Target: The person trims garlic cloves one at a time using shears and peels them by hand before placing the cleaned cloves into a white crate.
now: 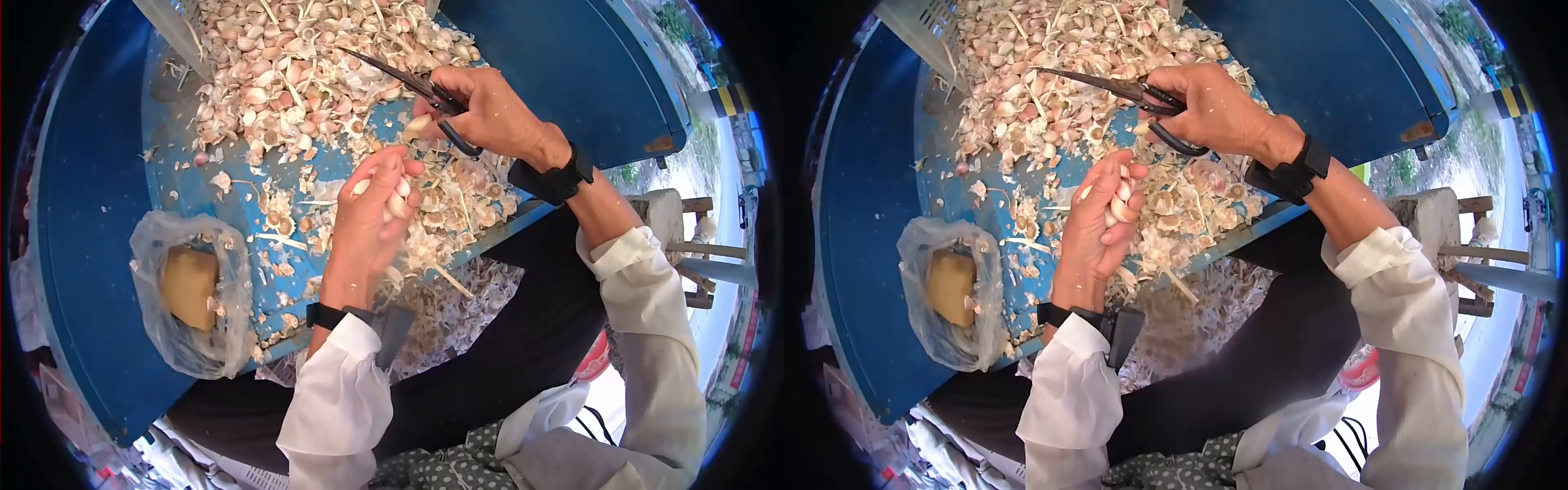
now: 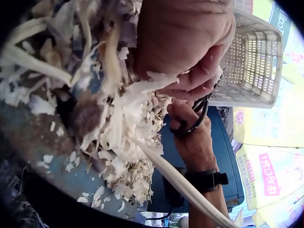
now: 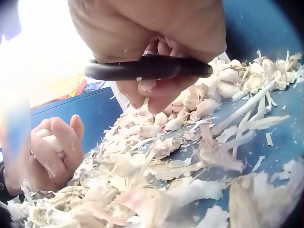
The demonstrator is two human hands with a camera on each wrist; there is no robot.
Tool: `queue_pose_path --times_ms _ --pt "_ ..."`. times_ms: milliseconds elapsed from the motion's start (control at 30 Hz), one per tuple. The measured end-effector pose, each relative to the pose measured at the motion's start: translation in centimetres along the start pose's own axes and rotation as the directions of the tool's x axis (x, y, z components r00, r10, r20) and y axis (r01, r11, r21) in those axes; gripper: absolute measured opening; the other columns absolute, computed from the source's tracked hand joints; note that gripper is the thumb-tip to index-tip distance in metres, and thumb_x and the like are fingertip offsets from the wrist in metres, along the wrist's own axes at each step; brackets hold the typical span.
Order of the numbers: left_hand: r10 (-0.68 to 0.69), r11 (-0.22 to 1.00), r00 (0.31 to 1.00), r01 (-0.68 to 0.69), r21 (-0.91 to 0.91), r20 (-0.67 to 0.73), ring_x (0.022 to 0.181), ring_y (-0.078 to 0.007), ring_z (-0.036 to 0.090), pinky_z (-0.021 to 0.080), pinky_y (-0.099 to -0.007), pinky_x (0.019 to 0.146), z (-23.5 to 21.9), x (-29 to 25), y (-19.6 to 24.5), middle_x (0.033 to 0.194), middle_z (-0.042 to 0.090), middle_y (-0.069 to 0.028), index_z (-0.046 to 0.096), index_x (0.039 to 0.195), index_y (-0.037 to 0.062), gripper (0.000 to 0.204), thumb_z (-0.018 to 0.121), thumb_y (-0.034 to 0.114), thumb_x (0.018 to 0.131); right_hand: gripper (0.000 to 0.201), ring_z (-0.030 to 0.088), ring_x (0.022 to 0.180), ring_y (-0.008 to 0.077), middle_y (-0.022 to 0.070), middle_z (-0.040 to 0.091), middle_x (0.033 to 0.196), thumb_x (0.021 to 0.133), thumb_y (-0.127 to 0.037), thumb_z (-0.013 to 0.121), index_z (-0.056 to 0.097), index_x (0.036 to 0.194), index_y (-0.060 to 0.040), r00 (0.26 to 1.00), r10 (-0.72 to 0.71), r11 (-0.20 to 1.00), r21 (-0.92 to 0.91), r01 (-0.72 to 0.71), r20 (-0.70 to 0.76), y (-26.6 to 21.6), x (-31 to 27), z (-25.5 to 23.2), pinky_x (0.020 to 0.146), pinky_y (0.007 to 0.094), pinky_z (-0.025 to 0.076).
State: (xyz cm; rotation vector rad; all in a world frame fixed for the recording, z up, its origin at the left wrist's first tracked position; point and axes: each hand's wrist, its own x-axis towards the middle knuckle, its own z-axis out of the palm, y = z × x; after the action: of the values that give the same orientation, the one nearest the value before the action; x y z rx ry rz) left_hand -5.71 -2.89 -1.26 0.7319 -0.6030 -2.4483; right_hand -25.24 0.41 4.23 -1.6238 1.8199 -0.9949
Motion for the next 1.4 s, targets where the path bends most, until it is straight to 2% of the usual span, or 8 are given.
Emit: queue_pose_path --times_ms 133,267,367,700,800,1000,1200,1400 --pt "-0.027 0.99 0.999 0.03 0.141 -0.019 0.062 -0.0107 0.057 0.032 -0.0143 0.03 -0.1 -0.5 -0.5 0.092 0.06 -0.0101 0.054 0.107 0.0009 0.026 0.061 0.021 0.092 0.028 0.053 0.061 0.022 0.0094 0.058 0.07 0.068 -0.007 0.078 0.054 0.082 0.0005 0.934 -0.325 0.933 -0.112 0.342 0.146 -1.6 -1.0 0.8 0.058 0.0321 0.043" --pt "0.066 0.992 0.998 -0.068 -0.106 -0.026 0.064 -0.012 0.056 0.032 -0.0149 0.03 0.1 -2.0 -0.5 0.088 0.059 -0.007 0.053 0.107 0.0038 0.019 0.057 0.017 0.094 0.033 0.052 0.059 0.0235 0.0105 0.056 0.066 0.069 -0.017 0.08 0.053 0.078 0.0 0.962 -0.236 0.967 -0.064 0.246 0.138 -4.5 -2.5 0.1 0.056 0.0344 0.042" --pt "0.106 0.975 0.982 -0.072 -0.21 0.155 0.066 -0.014 0.056 0.031 -0.0152 0.03 -0.8 -2.9 0.0 0.091 0.057 -0.0088 0.052 0.109 0.0025 0.019 0.056 0.013 0.094 0.058 0.048 0.052 0.0251 0.0097 0.047 0.056 0.067 -0.053 0.077 0.05 0.071 -0.0021 0.994 -0.008 0.965 -0.26 0.036 0.109 -4.2 -4.9 -0.7 0.051 0.0342 0.038" --pt "0.118 0.97 0.974 -0.072 -0.231 0.194 0.068 -0.0192 0.057 0.036 -0.0189 0.038 -0.9 -3.7 1.3 0.091 0.06 -0.0142 0.053 0.106 0.0032 0.026 0.067 0.01 0.085 0.06 0.046 0.057 0.0267 0.0107 0.046 0.064 0.065 -0.049 0.079 0.046 0.072 0.0004 0.963 0.015 0.957 -0.282 0.063 0.268 -4.8 -7.3 -1.4 0.054 0.0358 0.038" --pt "0.086 0.985 0.978 -0.056 -0.163 0.189 0.066 -0.0186 0.058 0.035 -0.0192 0.037 -1.5 -3.8 1.7 0.091 0.061 -0.0147 0.053 0.112 0.002 0.033 0.068 0.009 0.084 0.058 0.055 0.057 0.0362 0.0167 0.053 0.06 0.066 -0.049 0.078 0.05 0.072 0.002 0.958 0.014 0.933 -0.349 0.091 0.286 -5.1 -7.2 -1.6 0.055 0.0394 0.044" --pt "0.079 0.997 0.985 -0.081 0.009 0.156 0.064 -0.0152 0.06 0.032 -0.0158 0.034 -2.4 -3.6 2.6 0.089 0.064 -0.0155 0.054 0.116 0.0005 0.037 0.069 0.011 0.084 0.059 0.058 0.058 0.0359 0.0161 0.055 0.06 0.067 -0.051 0.077 0.052 0.07 0.0021 0.943 -0.199 0.906 -0.317 0.28 0.265 -3.6 -7.2 -1.0 0.054 0.0395 0.045" --pt "0.079 0.995 0.977 -0.088 0.037 0.197 0.064 -0.0136 0.059 0.03 -0.0158 0.033 -2.3 -3.9 2.8 0.089 0.063 -0.0143 0.058 0.11 0.0002 0.03 0.069 0.012 0.084 0.057 0.059 0.056 0.0346 0.0149 0.054 0.056 0.068 -0.052 0.076 0.054 0.065 0.0002 0.932 0.12 0.922 -0.386 0.023 0.342 -4.9 -7.1 -0.6 0.052 0.0411 0.045" --pt "0.06 0.992 0.984 -0.078 0.098 0.168 0.064 -0.013 0.059 0.031 -0.015 0.034 -2.6 -4.0 2.6 0.087 0.063 -0.0141 0.058 0.109 -0.0002 0.03 0.069 0.013 0.084 0.053 0.055 0.051 0.0335 0.0139 0.051 0.052 0.07 -0.05 0.076 0.055 0.064 -0.0009 0.979 -0.119 0.836 -0.515 0.187 0.163 -2.8 -7.4 0.3 0.051 0.0399 0.042"
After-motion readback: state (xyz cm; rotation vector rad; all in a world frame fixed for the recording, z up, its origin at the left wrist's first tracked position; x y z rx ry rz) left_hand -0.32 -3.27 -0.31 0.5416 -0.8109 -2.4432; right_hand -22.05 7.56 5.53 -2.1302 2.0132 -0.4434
